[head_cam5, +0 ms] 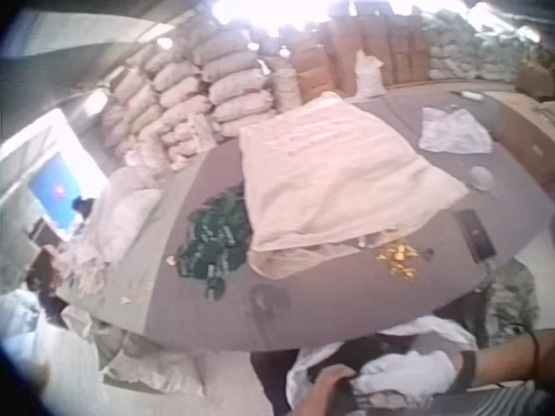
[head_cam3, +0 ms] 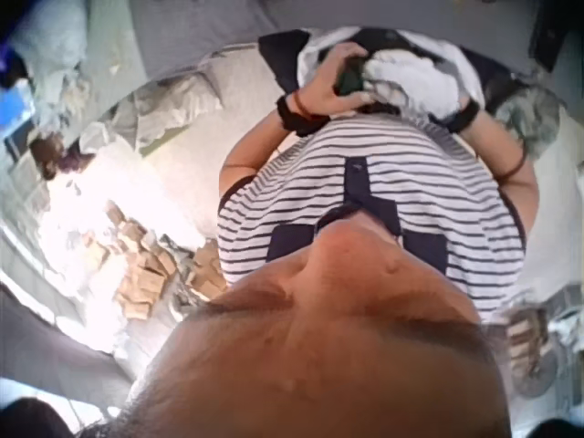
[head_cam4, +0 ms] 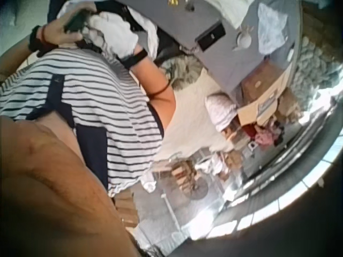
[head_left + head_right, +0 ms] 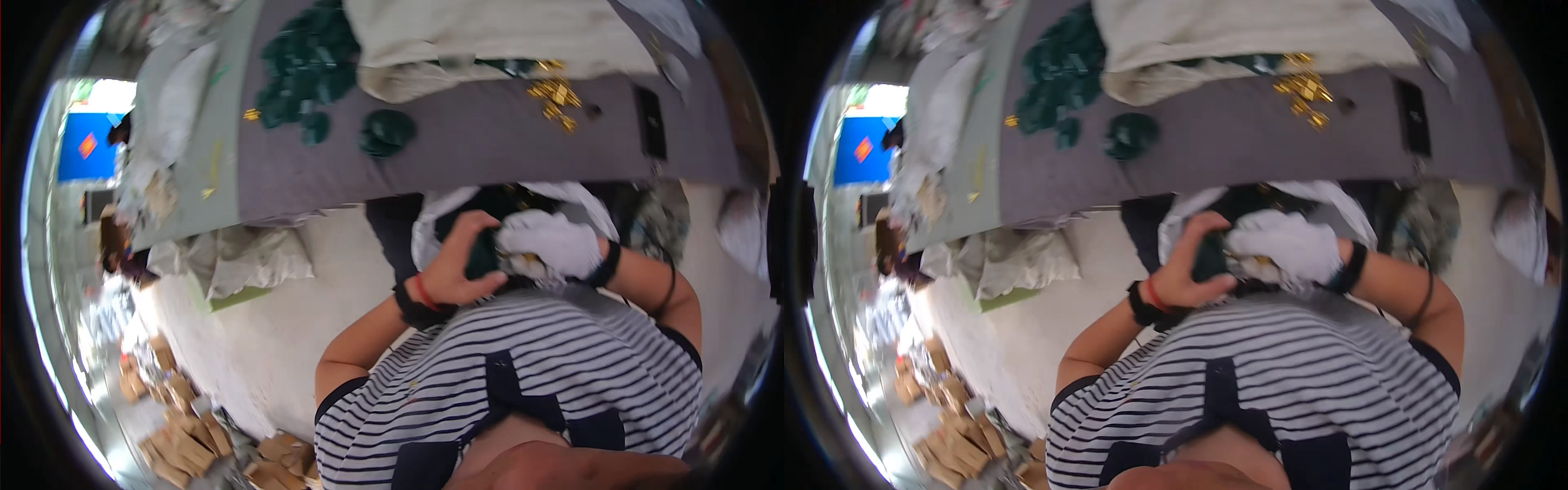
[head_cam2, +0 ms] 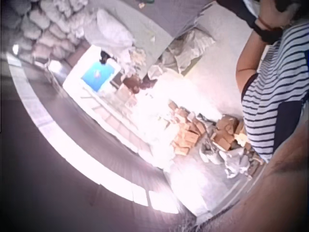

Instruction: Assembling gold-colored clips into green plastic lids at a factory workstation.

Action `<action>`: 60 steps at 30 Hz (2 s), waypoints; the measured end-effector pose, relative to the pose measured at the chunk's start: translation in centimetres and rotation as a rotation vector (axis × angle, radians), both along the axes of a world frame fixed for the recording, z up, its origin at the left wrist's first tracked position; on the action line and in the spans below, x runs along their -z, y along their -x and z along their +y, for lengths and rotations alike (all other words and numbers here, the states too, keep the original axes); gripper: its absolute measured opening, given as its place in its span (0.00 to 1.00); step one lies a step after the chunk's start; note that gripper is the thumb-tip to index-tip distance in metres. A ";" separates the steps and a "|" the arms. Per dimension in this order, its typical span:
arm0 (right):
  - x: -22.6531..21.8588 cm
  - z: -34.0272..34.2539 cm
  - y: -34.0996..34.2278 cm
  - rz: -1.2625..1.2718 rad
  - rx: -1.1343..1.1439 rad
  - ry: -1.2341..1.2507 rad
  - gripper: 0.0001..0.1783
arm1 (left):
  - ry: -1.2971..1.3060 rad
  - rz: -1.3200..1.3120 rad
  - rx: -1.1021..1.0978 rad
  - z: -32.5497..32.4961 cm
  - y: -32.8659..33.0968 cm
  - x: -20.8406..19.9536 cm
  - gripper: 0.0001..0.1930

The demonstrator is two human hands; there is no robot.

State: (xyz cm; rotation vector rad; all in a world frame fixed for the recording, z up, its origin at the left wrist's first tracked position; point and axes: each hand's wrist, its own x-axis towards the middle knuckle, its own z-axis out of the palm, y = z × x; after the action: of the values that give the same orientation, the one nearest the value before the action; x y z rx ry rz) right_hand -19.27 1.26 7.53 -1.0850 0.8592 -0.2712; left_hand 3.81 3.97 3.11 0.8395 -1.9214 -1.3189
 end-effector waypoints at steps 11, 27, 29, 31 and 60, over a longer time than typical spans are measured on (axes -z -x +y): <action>-1.4 1.3 1.1 0.531 -0.137 1.201 0.25 | -1.064 0.619 -0.041 -1.0 0.0 1.7 0.37; -0.9 1.0 0.9 0.578 -0.383 1.370 0.22 | -1.293 0.560 -0.001 0.1 1.3 -0.2 0.32; -0.4 1.5 0.5 0.629 -0.393 1.180 0.24 | -1.256 0.553 -0.005 0.6 1.2 0.5 0.31; 0.0 1.7 0.1 0.654 -0.436 0.982 0.24 | -1.178 0.441 -0.014 1.1 1.2 1.1 0.31; 3.9 3.1 0.0 0.601 -0.220 1.048 0.23 | -1.316 0.651 0.032 0.6 1.7 6.5 0.20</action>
State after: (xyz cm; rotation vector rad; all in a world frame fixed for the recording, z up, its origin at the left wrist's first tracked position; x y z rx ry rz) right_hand -19.25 4.38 3.67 -2.3017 1.1397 -0.2066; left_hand 2.13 4.60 -3.40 0.7409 -0.4061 -2.4748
